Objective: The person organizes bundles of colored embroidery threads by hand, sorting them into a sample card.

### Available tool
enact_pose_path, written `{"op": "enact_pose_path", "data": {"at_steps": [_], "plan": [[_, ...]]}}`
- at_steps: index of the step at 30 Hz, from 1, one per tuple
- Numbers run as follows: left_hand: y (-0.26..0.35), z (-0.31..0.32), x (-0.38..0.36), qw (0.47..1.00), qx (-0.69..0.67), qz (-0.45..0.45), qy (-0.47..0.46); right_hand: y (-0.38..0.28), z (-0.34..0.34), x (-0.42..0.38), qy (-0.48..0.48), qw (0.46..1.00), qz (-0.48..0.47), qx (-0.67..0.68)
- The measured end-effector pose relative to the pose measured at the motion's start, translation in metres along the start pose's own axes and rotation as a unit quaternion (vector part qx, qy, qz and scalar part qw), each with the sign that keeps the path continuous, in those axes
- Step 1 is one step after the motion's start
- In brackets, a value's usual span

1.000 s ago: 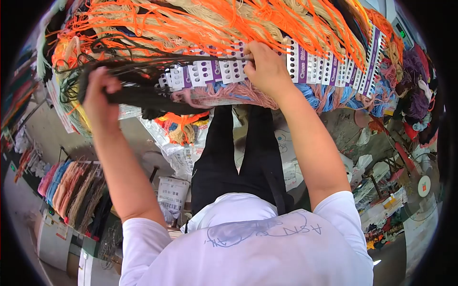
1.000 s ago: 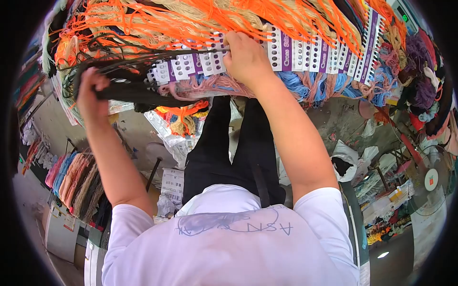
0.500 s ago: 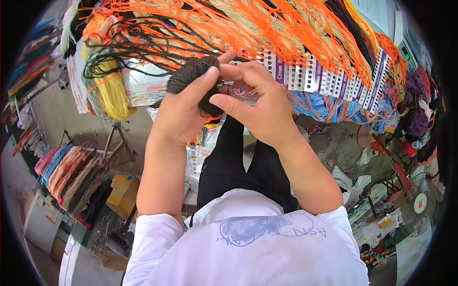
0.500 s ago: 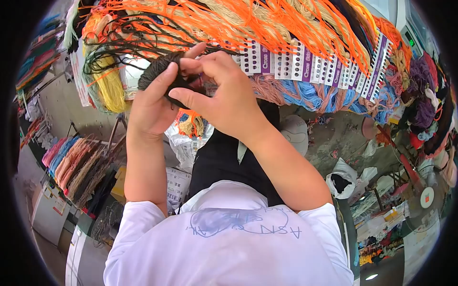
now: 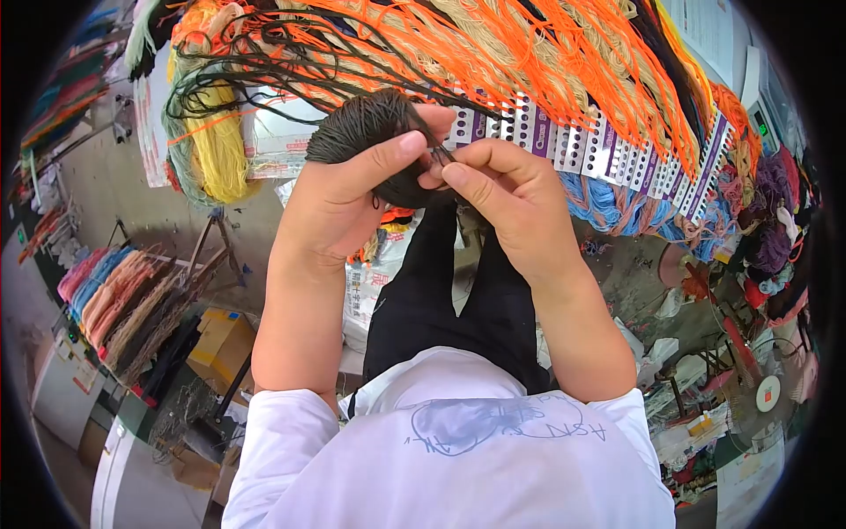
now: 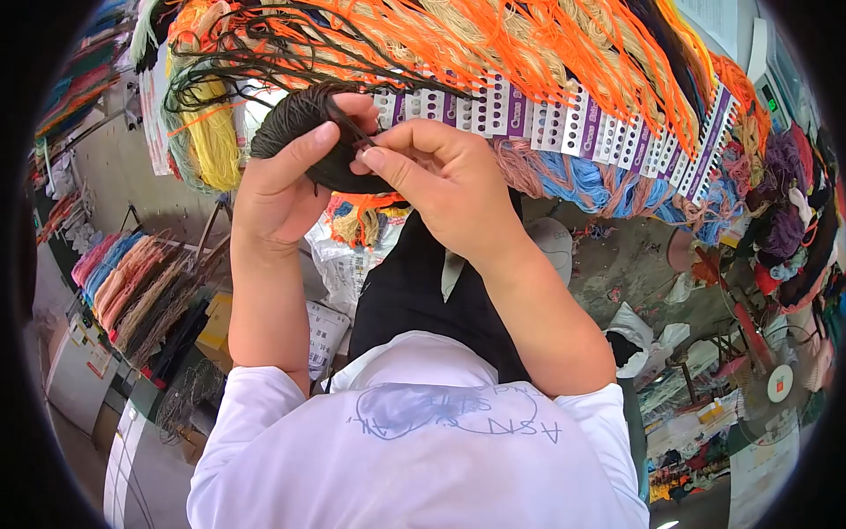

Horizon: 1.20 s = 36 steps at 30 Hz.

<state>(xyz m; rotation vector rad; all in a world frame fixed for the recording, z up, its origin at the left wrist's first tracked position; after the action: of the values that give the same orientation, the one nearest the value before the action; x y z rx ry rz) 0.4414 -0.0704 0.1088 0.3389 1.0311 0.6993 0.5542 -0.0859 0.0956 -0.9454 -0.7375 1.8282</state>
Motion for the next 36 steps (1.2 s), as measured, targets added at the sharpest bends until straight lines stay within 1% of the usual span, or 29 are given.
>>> {"op": "enact_pose_path", "data": {"at_steps": [1, 5, 7, 8, 9, 10, 11, 12, 13, 14, 15, 16, 17, 18, 19, 20, 21, 22, 23, 24, 25, 26, 27, 28, 29, 30, 32, 34, 36], "plan": [[0.003, -0.003, -0.001, 0.999, 0.01, 0.011, 0.031, 0.001, 0.002, 0.0, -0.016, 1.0, 0.007, -0.026], [0.005, -0.007, 0.005, 0.999, 0.018, -0.004, 0.026, 0.002, 0.003, -0.003, -0.01, 1.0, 0.019, 0.012], [0.007, -0.005, 0.012, 0.987, 0.161, -0.008, -0.023, 0.004, 0.003, -0.005, -0.076, 0.994, 0.053, 0.061], [0.013, -0.009, 0.014, 0.945, 0.327, -0.012, 0.017, 0.002, -0.013, -0.006, -0.056, 0.995, 0.064, 0.05], [0.017, -0.035, 0.015, 0.925, 0.366, -0.052, 0.087, -0.003, -0.036, -0.009, -0.036, 0.996, 0.076, 0.039], [0.022, -0.068, 0.014, 0.898, 0.401, -0.092, 0.155, -0.021, -0.068, -0.01, -0.022, 0.999, 0.015, -0.027], [0.032, -0.091, 0.018, 0.928, 0.35, -0.072, 0.107, -0.029, -0.128, -0.02, 0.083, 0.996, -0.006, 0.039], [0.044, -0.129, 0.013, 0.948, 0.271, -0.084, 0.146, -0.044, -0.194, -0.037, 0.156, 0.987, 0.0, 0.046], [0.057, -0.172, 0.005, 0.965, 0.181, -0.098, 0.163, -0.063, -0.23, -0.047, 0.096, 0.981, 0.044, 0.162], [0.067, -0.201, -0.004, 0.984, 0.057, -0.091, 0.144, -0.087, -0.302, -0.079, 0.214, 0.968, 0.001, 0.134], [0.082, -0.242, -0.015, 0.984, 0.031, -0.081, 0.156, -0.125, -0.352, -0.113, 0.33, 0.939, -0.067, 0.067], [0.094, -0.261, -0.032, 0.976, -0.014, -0.036, 0.214, -0.152, -0.397, -0.136, 0.25, 0.94, -0.07, 0.222], [0.102, -0.28, -0.048, 0.965, -0.048, -0.005, 0.258, -0.185, -0.464, -0.182, 0.248, 0.944, -0.058, 0.21], [0.109, -0.292, -0.062, 0.95, -0.081, 0.026, 0.301, -0.219, -0.576, -0.258, 0.307, 0.92, -0.108, 0.216], [0.114, -0.289, -0.064, 0.954, -0.082, 0.053, 0.285, -0.253, -0.558, -0.3, 0.581, 0.796, -0.16, 0.06], [0.118, -0.284, -0.064, 0.956, -0.085, 0.08, 0.268, -0.261, -0.556, -0.307, 0.582, 0.795, -0.163, 0.059], [0.109, -0.26, -0.055, 0.957, -0.086, 0.078, 0.266, -0.286, -0.556, -0.314, 0.552, 0.807, -0.201, -0.05], [0.094, -0.228, -0.038, 0.97, -0.067, 0.086, 0.216, -0.308, -0.552, -0.322, 0.517, 0.808, -0.235, -0.16], [0.079, -0.186, -0.02, 0.98, -0.049, 0.096, 0.164, -0.259, -0.459, -0.272, 0.52, 0.805, -0.236, -0.162], [0.052, -0.149, 0.007, 0.994, -0.047, 0.066, 0.071, -0.241, -0.427, -0.211, 0.498, 0.79, -0.223, -0.279], [0.018, -0.12, 0.028, 0.991, -0.068, 0.034, 0.113, -0.188, -0.342, -0.147, 0.474, 0.811, -0.207, -0.274], [-0.013, -0.087, 0.054, 0.995, -0.035, -0.016, 0.088, -0.132, -0.307, -0.103, 0.393, 0.861, -0.159, -0.281], [-0.038, -0.06, 0.07, 0.992, -0.004, -0.026, 0.12, -0.09, -0.275, -0.071, 0.327, 0.837, -0.134, -0.417], [-0.065, -0.047, 0.092, 0.995, 0.044, -0.034, 0.087, -0.042, -0.247, -0.042, 0.301, 0.889, -0.063, -0.339], [-0.082, -0.027, 0.1, 0.991, 0.074, -0.049, 0.103, -0.002, -0.227, -0.019, 0.27, 0.909, -0.017, -0.317], [-0.096, -0.017, 0.113, 0.983, 0.152, -0.038, 0.096, 0.016, -0.204, -0.002, 0.244, 0.911, -0.027, -0.331], [-0.122, -0.011, 0.128, 0.973, 0.182, -0.059, 0.129, 0.041, -0.188, 0.017, 0.216, 0.875, -0.075, -0.426], [-0.127, -0.004, 0.131, 0.961, 0.224, -0.061, 0.148, 0.046, -0.182, 0.023, 0.219, 0.844, -0.088, -0.481], [-0.126, -0.003, 0.135, 0.949, 0.26, -0.062, 0.166, 0.051, -0.186, 0.023, 0.24, 0.85, -0.059, -0.465]]}}
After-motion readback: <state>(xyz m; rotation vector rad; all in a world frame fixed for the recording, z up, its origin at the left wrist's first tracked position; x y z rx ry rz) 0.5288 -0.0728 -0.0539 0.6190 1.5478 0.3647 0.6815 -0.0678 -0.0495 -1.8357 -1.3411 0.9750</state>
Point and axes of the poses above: each hand's wrist, its own x-axis towards the middle knuckle, its own z-axis out of the palm, y = z × x, the point moved 9 cm from there along x, towards the middle knuckle, and after that the axes turned 10 degrees about -z, right-handed, at the moved point
